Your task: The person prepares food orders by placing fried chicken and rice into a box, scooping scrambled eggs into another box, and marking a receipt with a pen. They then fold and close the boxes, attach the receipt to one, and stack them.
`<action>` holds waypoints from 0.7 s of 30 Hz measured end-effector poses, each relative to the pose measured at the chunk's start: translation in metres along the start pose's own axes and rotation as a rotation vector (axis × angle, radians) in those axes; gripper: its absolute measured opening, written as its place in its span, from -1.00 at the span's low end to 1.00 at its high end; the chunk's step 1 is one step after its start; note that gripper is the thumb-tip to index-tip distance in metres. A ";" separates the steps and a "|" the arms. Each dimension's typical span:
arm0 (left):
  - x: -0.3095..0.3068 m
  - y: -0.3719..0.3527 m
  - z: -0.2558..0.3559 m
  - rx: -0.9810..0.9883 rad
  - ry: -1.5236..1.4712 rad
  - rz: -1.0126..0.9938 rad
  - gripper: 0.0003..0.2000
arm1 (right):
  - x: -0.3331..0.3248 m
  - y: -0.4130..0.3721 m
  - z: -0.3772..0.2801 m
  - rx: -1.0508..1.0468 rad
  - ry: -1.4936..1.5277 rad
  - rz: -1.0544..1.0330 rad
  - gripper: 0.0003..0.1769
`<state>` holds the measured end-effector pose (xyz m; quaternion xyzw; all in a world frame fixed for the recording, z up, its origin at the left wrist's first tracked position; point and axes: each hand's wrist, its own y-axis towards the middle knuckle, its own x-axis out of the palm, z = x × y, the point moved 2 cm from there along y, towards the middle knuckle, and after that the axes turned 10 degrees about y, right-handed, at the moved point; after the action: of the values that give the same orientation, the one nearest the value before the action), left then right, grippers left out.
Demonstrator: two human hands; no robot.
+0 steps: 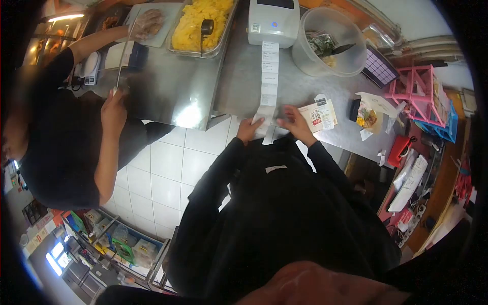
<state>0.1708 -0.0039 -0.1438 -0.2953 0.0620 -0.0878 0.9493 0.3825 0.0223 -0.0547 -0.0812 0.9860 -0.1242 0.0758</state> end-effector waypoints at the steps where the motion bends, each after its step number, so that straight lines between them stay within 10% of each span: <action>1: 0.000 -0.008 0.023 -0.002 -0.132 -0.037 -0.59 | 0.006 -0.005 -0.010 0.067 0.066 -0.137 -0.40; 4: -0.012 -0.027 0.119 0.037 -0.450 -0.072 -0.68 | 0.026 -0.008 -0.056 0.163 0.359 -0.491 -0.42; 21: -0.037 -0.054 0.284 0.429 -0.854 -0.531 -0.60 | 0.014 -0.010 -0.134 -0.093 0.357 -0.228 -0.64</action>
<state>0.1759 0.1156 0.1217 -0.1101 -0.4249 -0.2076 0.8742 0.3477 0.0415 0.0739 -0.1724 0.9729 -0.0989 -0.1183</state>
